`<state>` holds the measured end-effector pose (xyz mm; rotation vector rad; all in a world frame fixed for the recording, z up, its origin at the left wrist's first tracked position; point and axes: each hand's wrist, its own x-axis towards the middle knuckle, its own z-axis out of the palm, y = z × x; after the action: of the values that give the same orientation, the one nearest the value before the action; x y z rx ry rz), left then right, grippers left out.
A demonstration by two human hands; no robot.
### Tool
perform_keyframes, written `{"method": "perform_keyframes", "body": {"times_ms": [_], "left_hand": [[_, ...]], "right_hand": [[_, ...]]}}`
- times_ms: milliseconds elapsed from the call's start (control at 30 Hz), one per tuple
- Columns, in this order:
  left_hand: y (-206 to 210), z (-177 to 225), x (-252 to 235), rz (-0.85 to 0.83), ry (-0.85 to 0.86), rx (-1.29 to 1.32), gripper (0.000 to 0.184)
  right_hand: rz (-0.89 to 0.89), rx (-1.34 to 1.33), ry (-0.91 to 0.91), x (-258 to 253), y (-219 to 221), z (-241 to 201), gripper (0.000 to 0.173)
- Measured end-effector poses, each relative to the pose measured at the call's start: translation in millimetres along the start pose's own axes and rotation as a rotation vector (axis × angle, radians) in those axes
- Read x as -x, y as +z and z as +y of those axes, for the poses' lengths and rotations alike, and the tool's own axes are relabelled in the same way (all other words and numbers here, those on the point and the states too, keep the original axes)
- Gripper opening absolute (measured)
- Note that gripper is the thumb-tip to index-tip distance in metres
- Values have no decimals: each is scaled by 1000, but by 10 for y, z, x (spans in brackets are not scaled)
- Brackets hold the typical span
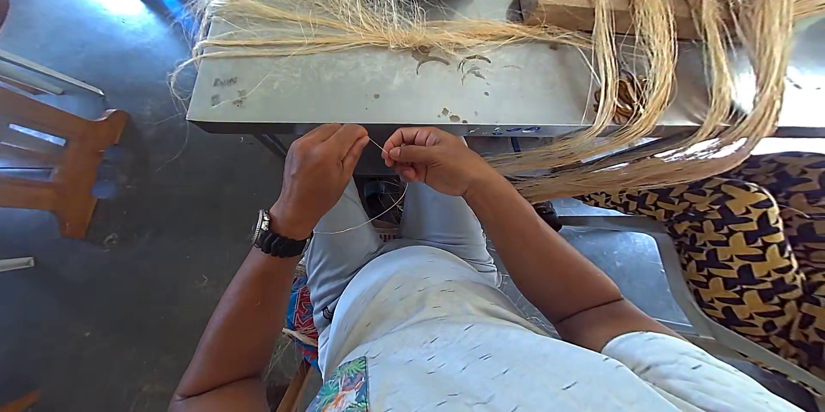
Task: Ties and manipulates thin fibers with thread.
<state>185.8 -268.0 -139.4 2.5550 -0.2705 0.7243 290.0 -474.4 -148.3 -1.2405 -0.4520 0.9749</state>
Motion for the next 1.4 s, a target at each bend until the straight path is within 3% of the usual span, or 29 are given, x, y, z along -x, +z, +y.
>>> {"method": "perform_keyframes", "body": {"times_ms": [167,333,500,800,1000,1200,1400], "left_hand": [[32,-21,33,46,-36,9,18],[230,-41,132,77,-88,33,19],[485,-15,247,51,-31,83,19],[478,-55,251,-40,38,-41,19],[336,-103,153,-138,138,-24,19],[253,-84,115,-233,188,181,20],[158,-63,25,-357,111,275,14]], "right_hand": [[-19,-55,-8,2,18,17,16],[-46,-290,-31,-24,2,36,17],[-7,-418,43,-88,-41,100,17],[188,-127,125,-149,56,150,21],[75,60,133,-159,-4,181,19],[-119,-172,209,-135,-175,170,20],[-205,-71,208,-150,-160,173,17]]}}
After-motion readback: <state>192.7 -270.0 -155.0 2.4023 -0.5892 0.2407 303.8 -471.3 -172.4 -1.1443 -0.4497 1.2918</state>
